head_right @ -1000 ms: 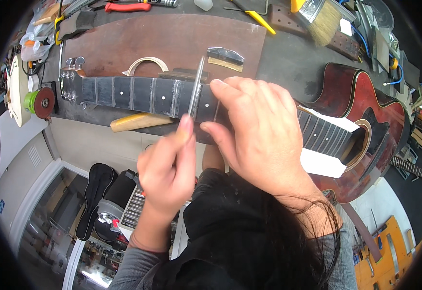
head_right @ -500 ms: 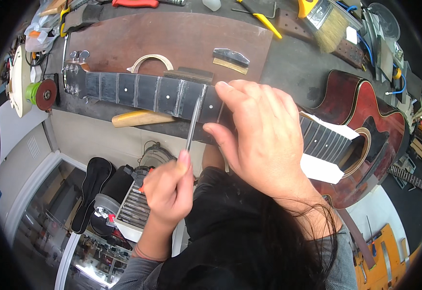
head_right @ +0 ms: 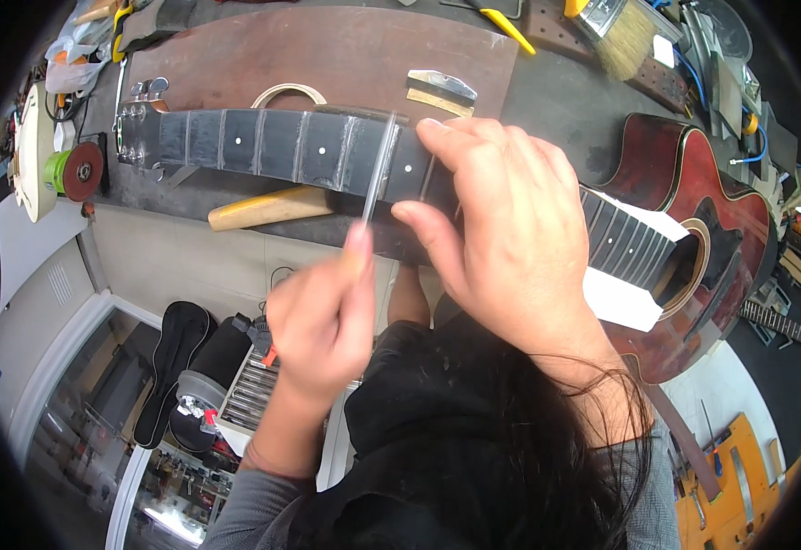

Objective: The person uses a metal file to smooth the edges of the frets on a guitar neck. They systematically move the file along the fretboard, filing each fret individually. The person briefly switches to a yellow-handled tool to scrape or clean the fretboard surface before resuming the filing process.

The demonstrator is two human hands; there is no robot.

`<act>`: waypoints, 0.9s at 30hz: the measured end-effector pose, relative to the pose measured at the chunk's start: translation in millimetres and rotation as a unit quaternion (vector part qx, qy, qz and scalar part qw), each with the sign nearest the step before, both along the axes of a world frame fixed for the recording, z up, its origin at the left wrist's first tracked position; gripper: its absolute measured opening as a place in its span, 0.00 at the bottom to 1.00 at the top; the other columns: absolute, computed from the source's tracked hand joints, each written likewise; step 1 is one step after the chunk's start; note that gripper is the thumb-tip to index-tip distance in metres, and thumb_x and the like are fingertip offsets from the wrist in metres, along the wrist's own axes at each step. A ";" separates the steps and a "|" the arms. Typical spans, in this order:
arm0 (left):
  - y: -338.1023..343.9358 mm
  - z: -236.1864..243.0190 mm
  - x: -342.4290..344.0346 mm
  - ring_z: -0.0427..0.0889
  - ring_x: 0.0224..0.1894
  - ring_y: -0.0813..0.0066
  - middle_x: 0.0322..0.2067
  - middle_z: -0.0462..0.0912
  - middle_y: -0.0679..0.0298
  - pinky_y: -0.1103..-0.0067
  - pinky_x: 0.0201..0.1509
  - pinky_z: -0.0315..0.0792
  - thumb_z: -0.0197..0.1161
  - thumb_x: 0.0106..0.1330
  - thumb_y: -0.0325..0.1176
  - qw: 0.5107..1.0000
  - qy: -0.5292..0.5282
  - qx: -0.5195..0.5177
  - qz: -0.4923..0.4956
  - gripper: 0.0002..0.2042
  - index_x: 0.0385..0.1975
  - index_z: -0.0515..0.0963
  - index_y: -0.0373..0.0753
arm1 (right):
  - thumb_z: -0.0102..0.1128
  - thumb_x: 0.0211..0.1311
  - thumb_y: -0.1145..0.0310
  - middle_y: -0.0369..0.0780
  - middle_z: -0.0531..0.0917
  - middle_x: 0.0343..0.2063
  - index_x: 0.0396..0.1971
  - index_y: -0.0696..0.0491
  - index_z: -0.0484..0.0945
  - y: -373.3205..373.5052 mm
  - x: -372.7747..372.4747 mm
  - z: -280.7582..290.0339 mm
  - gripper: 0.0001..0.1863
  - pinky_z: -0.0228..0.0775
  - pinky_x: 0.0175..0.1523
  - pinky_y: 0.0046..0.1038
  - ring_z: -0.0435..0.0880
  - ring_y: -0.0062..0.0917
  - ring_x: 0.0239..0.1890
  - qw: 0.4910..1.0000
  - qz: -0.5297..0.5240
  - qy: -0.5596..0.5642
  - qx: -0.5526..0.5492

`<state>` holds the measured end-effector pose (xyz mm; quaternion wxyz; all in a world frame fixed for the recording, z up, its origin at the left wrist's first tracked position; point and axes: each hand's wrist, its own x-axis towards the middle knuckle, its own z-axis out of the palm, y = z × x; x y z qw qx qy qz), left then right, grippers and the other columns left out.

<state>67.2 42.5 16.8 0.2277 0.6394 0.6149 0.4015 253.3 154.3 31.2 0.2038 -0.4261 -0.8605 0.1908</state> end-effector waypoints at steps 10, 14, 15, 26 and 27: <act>-6.1 -7.5 4.0 0.78 0.20 0.62 0.22 0.77 0.59 0.66 0.26 0.72 0.69 0.62 0.10 1.000 -0.021 0.012 0.012 0.26 0.63 0.86 0.29 | 0.82 0.62 0.62 0.45 0.88 0.58 0.65 0.55 0.80 -4.3 1.4 0.8 0.33 0.74 0.66 0.43 0.87 0.44 0.61 1.000 -0.010 -0.017 -0.011; 15.4 -6.5 6.2 0.80 0.21 0.62 0.24 0.79 0.58 0.67 0.27 0.73 0.70 0.63 0.10 0.999 -0.041 0.010 0.010 0.23 0.60 0.86 0.29 | 0.83 0.62 0.62 0.45 0.88 0.58 0.65 0.55 0.80 -3.7 3.0 1.4 0.33 0.74 0.66 0.43 0.87 0.44 0.61 0.999 -0.018 -0.033 -0.015; -0.6 -8.1 4.7 0.79 0.20 0.62 0.24 0.80 0.58 0.67 0.27 0.72 0.70 0.62 0.10 0.999 -0.043 0.024 0.013 0.24 0.60 0.86 0.29 | 0.83 0.62 0.62 0.45 0.88 0.58 0.65 0.55 0.80 -4.1 3.8 0.3 0.33 0.74 0.66 0.43 0.87 0.44 0.61 0.999 -0.016 -0.031 -0.008; -12.8 -13.3 2.9 0.80 0.21 0.63 0.24 0.81 0.58 0.69 0.27 0.74 0.71 0.60 0.10 0.998 -0.060 0.026 0.005 0.26 0.62 0.87 0.29 | 0.83 0.62 0.62 0.45 0.88 0.58 0.65 0.55 0.80 -3.2 4.7 4.5 0.33 0.74 0.66 0.43 0.87 0.44 0.60 0.999 -0.023 -0.033 -0.003; -36.3 -13.8 -0.4 0.81 0.21 0.63 0.24 0.82 0.57 0.69 0.28 0.75 0.71 0.60 0.10 0.998 -0.054 0.011 0.009 0.26 0.60 0.87 0.28 | 0.83 0.62 0.62 0.45 0.88 0.59 0.65 0.55 0.80 -5.0 3.6 1.4 0.33 0.74 0.66 0.43 0.87 0.44 0.60 1.000 -0.015 -0.022 -0.005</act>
